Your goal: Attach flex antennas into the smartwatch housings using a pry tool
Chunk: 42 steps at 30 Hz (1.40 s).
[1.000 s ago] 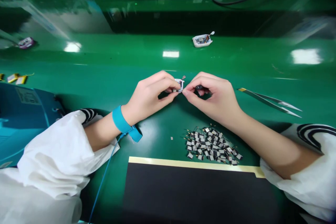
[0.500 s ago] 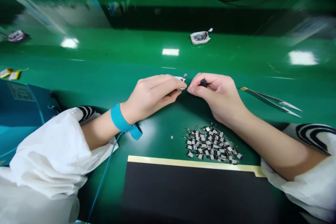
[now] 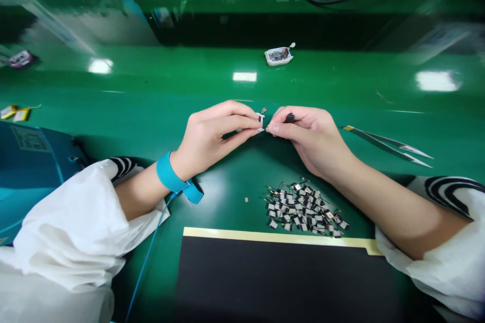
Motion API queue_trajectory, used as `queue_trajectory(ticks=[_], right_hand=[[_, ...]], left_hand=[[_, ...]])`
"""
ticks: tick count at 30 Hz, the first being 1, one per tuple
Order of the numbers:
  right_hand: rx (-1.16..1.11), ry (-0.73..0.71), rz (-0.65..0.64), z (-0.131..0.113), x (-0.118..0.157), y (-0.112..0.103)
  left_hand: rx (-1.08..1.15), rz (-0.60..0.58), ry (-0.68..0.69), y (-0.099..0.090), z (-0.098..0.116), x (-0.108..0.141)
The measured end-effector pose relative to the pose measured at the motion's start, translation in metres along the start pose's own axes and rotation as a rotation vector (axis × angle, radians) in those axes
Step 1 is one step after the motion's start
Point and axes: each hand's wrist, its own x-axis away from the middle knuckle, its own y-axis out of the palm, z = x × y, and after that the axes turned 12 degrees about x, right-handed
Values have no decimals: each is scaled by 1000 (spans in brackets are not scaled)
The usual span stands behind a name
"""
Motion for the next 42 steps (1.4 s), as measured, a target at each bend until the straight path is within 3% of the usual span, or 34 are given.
queue_trajectory(ticks=[3, 8, 11, 19, 33, 42], right_hand=[[108, -27, -34, 1, 0, -3], [596, -302, -20, 13, -4, -11], [746, -382, -49, 19, -9, -11], [730, -315, -62, 20, -12, -9], [731, -276, -85, 16, -11, -11], [756, -398, -53, 22, -13, -12]], left_hand=[[-10, -19, 7, -1, -2, 0], [-107, -43, -10, -3, -7, 1], [-189, -118, -40, -2, -9, 1], [-313, -206, -37, 3, -9, 0], [-392, -238, -13, 3, -6, 0], [-489, -235, 70, 3, -6, -2]])
